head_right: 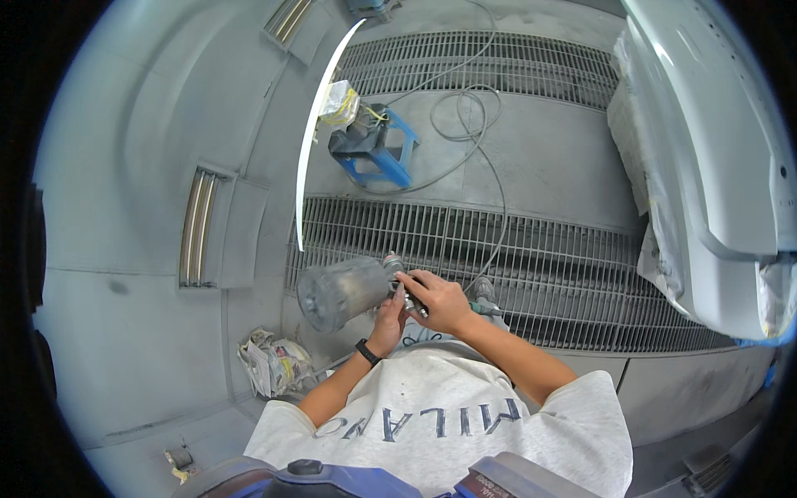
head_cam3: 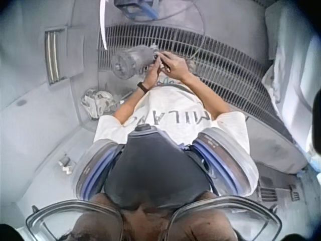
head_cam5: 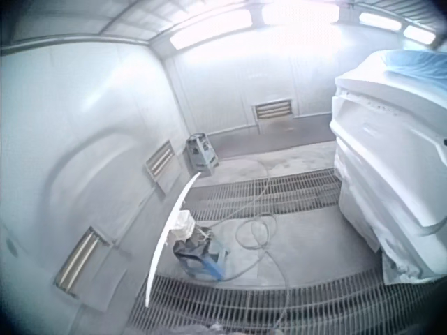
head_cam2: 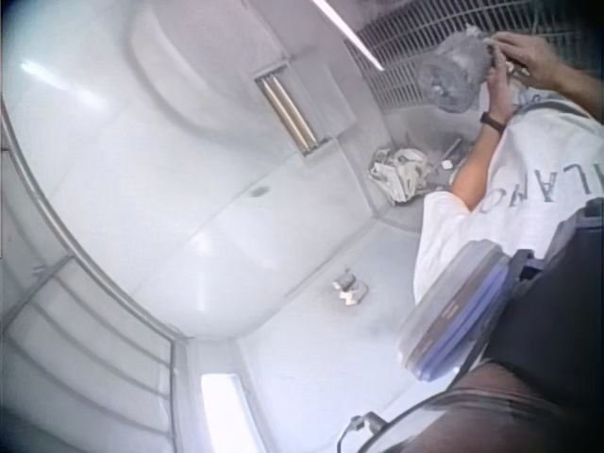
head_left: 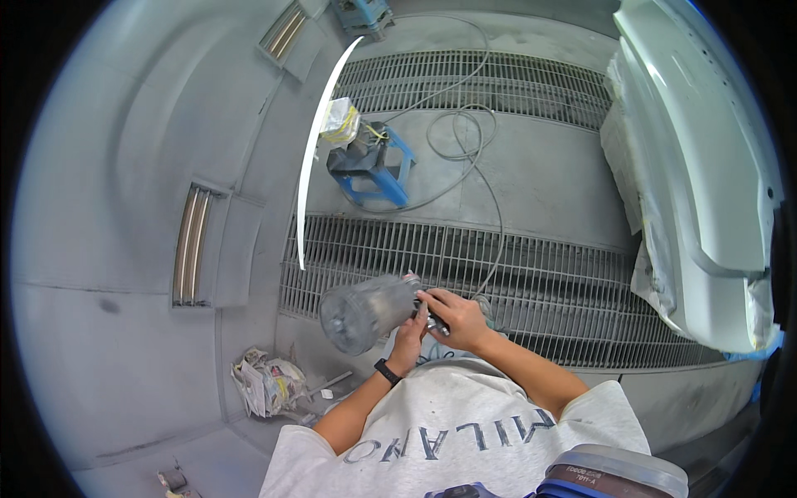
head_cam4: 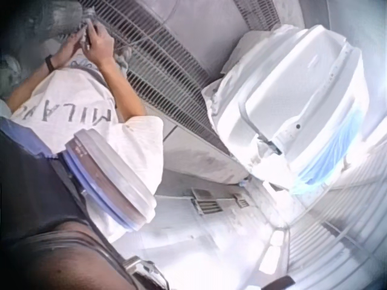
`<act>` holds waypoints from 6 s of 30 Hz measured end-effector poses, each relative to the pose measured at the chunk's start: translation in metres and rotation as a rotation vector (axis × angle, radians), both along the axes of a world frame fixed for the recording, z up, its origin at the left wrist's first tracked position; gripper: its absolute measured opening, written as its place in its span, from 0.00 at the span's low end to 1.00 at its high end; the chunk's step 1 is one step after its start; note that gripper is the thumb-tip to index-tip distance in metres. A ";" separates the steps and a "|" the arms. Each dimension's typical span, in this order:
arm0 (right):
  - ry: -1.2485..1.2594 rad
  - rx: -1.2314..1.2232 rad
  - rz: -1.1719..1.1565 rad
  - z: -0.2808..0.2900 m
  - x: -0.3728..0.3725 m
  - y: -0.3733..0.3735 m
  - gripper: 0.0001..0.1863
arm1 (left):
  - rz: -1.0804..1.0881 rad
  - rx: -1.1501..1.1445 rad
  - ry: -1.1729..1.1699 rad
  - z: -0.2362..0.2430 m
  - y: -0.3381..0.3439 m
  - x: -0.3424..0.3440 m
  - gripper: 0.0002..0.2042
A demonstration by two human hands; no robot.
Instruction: The person uses a spray gun to apply white paint to a car bumper inside a paint booth. After finishing, they walk to a workbench, pour paint into the spray gun cup, and clean the equipment with a cloth.
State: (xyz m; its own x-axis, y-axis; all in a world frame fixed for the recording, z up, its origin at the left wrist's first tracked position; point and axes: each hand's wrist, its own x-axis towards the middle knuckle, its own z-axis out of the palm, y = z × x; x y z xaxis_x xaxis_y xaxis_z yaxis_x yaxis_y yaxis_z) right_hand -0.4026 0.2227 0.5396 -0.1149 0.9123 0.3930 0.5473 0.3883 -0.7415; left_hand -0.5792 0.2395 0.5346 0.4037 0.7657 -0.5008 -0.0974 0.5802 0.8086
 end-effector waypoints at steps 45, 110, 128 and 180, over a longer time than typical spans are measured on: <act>-0.057 -0.194 -0.344 -0.048 0.049 -0.526 0.20 | -0.037 0.026 -0.066 0.047 -0.249 -0.006 0.24; 1.153 -1.320 -1.813 -0.261 0.760 -1.406 0.24 | -2.114 0.909 0.775 -0.309 -0.844 1.132 0.11; 0.934 -0.725 -2.134 -0.238 1.511 -1.849 0.15 | -2.267 0.855 0.845 -0.333 -1.171 1.612 0.13; 0.373 -0.601 -2.270 -0.145 3.336 -2.853 0.24 | -2.065 1.242 0.478 -0.381 -2.181 3.628 0.11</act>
State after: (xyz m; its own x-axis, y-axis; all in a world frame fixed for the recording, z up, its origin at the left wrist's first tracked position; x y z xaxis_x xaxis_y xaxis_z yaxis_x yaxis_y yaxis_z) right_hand 2.9333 -2.6308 0.3947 0.8166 -0.5689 -0.0969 -0.4934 -0.6011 -0.6287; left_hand 3.0491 -1.9419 0.1540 0.7273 -0.3806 -0.5711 -0.0697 -0.8688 0.4902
